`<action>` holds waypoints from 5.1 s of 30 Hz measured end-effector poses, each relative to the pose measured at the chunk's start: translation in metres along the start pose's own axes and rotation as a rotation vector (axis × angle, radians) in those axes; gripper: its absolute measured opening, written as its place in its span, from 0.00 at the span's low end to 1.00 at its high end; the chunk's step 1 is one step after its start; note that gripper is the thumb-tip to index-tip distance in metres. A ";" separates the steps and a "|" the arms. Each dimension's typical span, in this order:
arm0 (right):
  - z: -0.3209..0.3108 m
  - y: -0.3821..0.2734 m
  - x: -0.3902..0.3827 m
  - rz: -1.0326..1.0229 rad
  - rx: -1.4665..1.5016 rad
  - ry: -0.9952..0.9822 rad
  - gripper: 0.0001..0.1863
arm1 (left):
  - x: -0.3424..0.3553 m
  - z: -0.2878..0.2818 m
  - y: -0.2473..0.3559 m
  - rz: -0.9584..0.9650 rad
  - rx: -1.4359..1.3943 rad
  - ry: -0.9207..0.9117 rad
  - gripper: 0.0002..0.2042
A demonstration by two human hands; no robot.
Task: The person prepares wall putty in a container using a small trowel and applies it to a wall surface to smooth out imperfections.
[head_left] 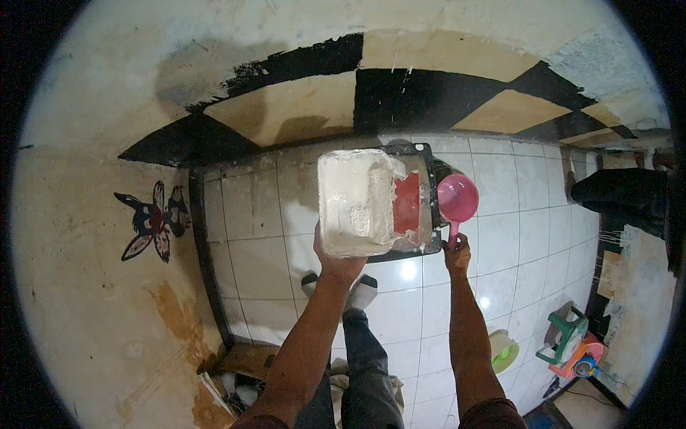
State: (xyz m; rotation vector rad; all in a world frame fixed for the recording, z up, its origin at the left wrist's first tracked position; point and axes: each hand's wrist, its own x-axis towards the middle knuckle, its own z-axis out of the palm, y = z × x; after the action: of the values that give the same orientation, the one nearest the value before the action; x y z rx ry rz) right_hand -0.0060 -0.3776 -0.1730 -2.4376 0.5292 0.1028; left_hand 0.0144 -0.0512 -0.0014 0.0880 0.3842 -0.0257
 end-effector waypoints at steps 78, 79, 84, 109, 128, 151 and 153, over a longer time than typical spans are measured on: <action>-0.353 -0.544 -0.154 -0.573 0.026 -0.224 0.15 | -0.168 0.282 0.042 0.060 0.095 -0.042 0.27; -0.356 -0.544 -0.155 -0.601 -0.049 -0.257 0.17 | -0.169 0.286 0.038 0.051 0.100 -0.050 0.27; -0.381 -0.548 -0.154 -0.630 0.043 -0.191 0.15 | -0.190 0.314 0.034 0.143 0.301 -0.143 0.27; -0.393 -0.592 -0.228 -0.953 -0.236 -0.178 0.13 | -0.226 0.337 0.052 0.116 0.116 -0.098 0.27; -0.273 -0.695 -0.321 -1.086 -0.249 -0.125 0.28 | -0.259 0.330 0.213 0.027 0.151 -0.232 0.26; -0.267 -0.750 -0.396 -0.696 0.055 -0.216 0.14 | -0.290 0.303 0.318 -0.047 0.195 -0.070 0.27; -0.271 -0.756 -0.399 -0.653 0.079 -0.273 0.13 | -0.288 0.298 0.319 -0.042 0.189 -0.067 0.27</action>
State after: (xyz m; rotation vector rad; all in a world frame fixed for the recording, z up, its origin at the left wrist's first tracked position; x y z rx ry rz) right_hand -0.0866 0.1404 0.5542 -2.3448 -0.3800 0.1314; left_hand -0.1277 0.2416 0.4078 0.2648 0.3164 -0.1057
